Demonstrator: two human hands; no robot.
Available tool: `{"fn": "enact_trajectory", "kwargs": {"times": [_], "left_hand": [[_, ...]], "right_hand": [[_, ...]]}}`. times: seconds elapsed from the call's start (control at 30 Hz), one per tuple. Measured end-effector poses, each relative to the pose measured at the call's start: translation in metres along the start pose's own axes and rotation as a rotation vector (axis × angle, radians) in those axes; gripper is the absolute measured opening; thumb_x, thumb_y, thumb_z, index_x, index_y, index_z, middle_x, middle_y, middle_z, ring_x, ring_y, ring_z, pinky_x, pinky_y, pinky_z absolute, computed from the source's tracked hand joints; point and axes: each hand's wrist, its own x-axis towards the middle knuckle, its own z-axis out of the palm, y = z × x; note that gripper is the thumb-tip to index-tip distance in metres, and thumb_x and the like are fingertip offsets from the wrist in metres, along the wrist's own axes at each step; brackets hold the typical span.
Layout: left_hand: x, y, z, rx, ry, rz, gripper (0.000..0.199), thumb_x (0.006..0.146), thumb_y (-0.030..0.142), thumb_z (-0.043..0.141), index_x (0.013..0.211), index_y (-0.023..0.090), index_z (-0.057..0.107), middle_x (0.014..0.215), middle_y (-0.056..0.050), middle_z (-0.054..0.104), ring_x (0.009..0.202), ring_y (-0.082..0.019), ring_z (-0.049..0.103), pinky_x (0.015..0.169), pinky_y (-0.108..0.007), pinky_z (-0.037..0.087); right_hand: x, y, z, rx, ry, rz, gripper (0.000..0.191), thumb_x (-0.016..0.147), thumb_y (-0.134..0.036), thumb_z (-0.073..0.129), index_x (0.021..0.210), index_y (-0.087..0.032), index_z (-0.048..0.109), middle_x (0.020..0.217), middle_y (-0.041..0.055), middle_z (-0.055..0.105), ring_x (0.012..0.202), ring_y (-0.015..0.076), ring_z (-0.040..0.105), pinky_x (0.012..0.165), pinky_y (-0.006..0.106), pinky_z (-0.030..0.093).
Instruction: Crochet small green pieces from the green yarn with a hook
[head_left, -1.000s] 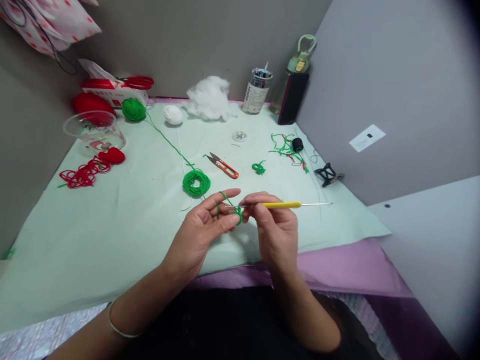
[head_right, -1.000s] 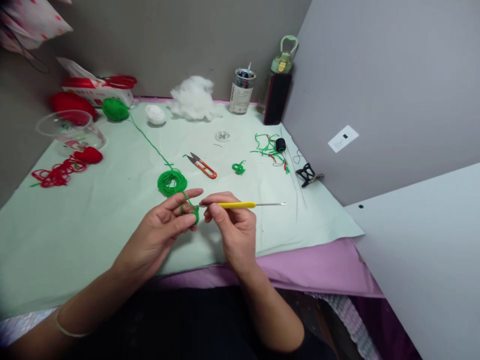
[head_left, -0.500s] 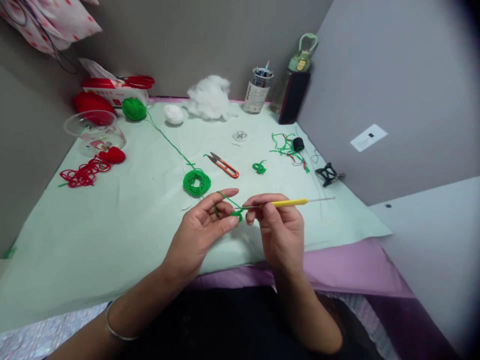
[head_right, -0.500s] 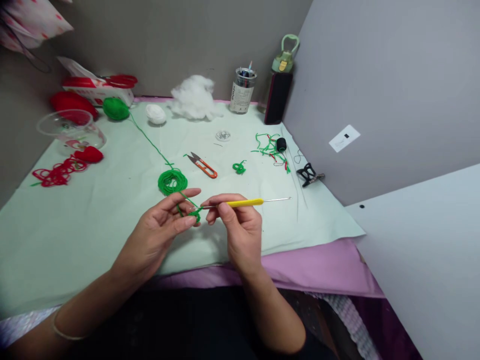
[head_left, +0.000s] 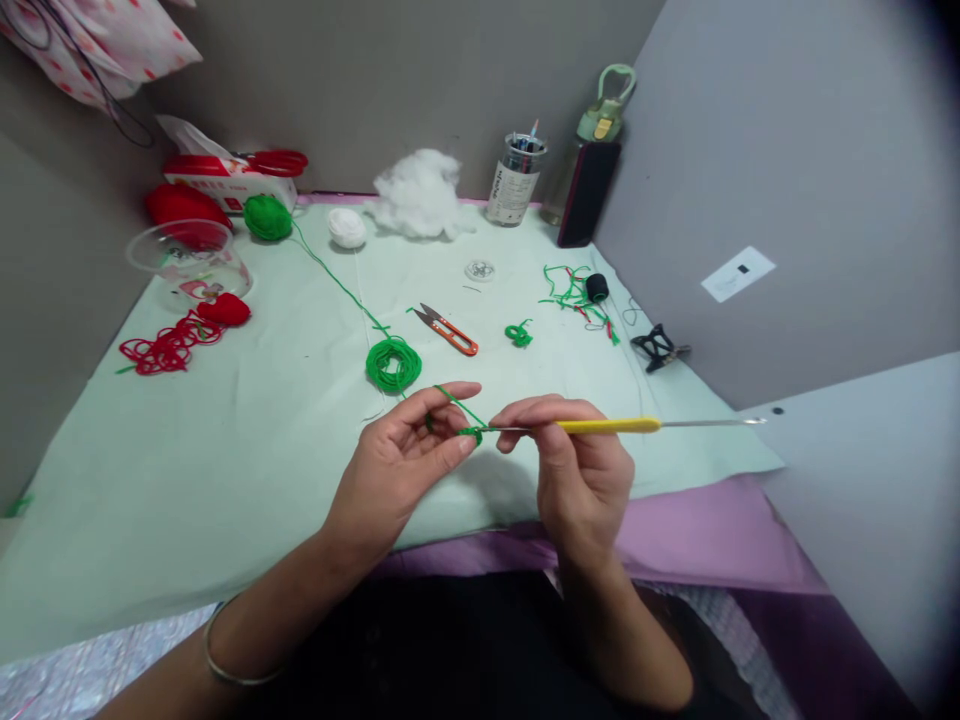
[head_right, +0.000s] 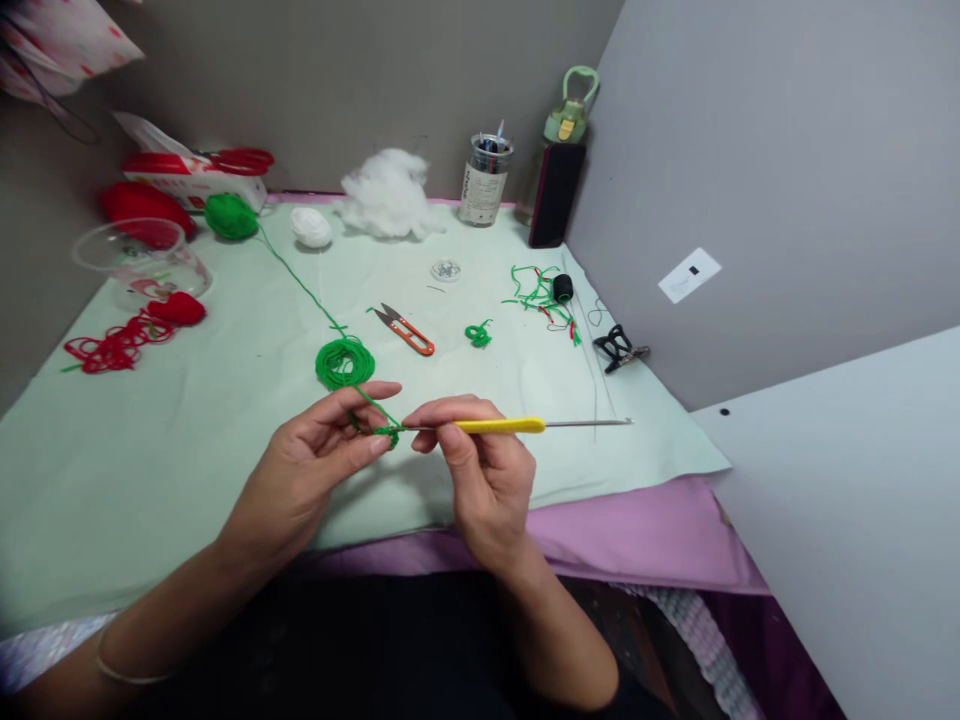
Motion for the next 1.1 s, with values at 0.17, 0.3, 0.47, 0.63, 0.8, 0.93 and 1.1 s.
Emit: {"fn": "enact_trajectory", "kwargs": {"times": [0.17,0.3,0.47,0.63,0.8,0.93,1.1], "left_hand": [[0.001,0.001,0.000,0.018,0.029,0.027,0.032,0.083,0.025,0.088,0.114,0.030,0.084,0.091,0.001,0.071,0.089,-0.014,0.065,0.085,-0.024,0.053],[0.001,0.001,0.001,0.028,0.051,0.058,0.028,0.082,0.023,0.088,0.109,0.029,0.085,0.090,0.002,0.071,0.084,-0.012,0.065,0.083,-0.022,0.054],[0.002,-0.003,0.000,0.060,0.048,0.076,0.028,0.082,0.026,0.088,0.110,0.028,0.084,0.085,0.003,0.071,0.082,-0.011,0.067,0.080,-0.021,0.054],[0.004,-0.005,0.002,0.034,0.075,0.091,0.023,0.083,0.026,0.088,0.105,0.025,0.083,0.086,0.003,0.071,0.080,-0.010,0.065,0.078,-0.021,0.054],[0.005,0.000,0.004,0.036,0.088,0.065,0.042,0.082,0.022,0.087,0.123,0.024,0.077,0.080,0.004,0.068,0.078,-0.012,0.065,0.080,-0.024,0.055],[0.004,0.002,0.004,0.018,0.087,0.057,0.047,0.079,0.018,0.088,0.124,0.024,0.076,0.077,0.005,0.067,0.078,-0.012,0.065,0.081,-0.023,0.055],[0.003,0.001,0.003,-0.160,-0.015,-0.061,0.048,0.080,0.018,0.089,0.127,0.025,0.077,0.078,0.004,0.068,0.077,-0.009,0.064,0.079,-0.019,0.053]], "right_hand": [[-0.001,-0.004,-0.002,-0.101,-0.065,-0.098,0.021,0.105,-0.015,0.054,0.110,-0.025,0.073,0.100,0.0041,0.077,0.080,0.0157,0.071,0.070,0.033,0.061],[0.000,-0.006,-0.003,-0.216,-0.110,-0.201,0.021,0.104,-0.015,0.056,0.114,-0.024,0.072,0.097,0.0050,0.077,0.086,0.0193,0.073,0.073,0.036,0.062],[-0.003,-0.005,-0.003,-0.362,-0.138,-0.336,0.020,0.103,-0.013,0.054,0.112,-0.022,0.070,0.094,0.0064,0.078,0.089,0.0215,0.076,0.074,0.037,0.064],[-0.013,-0.003,-0.004,-0.613,-0.171,-0.481,0.030,0.098,-0.006,0.059,0.122,-0.021,0.069,0.114,0.0122,0.080,0.099,0.0224,0.078,0.077,0.033,0.066],[-0.013,-0.002,-0.002,-0.708,-0.160,-0.613,0.028,0.096,-0.006,0.063,0.121,-0.016,0.070,0.111,0.0160,0.080,0.100,0.0232,0.078,0.079,0.034,0.067],[-0.012,0.000,-0.001,-0.720,-0.150,-0.649,0.031,0.097,-0.008,0.063,0.126,-0.017,0.069,0.111,0.0144,0.080,0.100,0.0228,0.078,0.078,0.034,0.068],[-0.014,0.005,0.000,-0.786,-0.106,-0.571,0.041,0.094,-0.005,0.068,0.129,-0.027,0.073,0.117,0.0095,0.078,0.106,0.0248,0.076,0.085,0.038,0.067]]}}
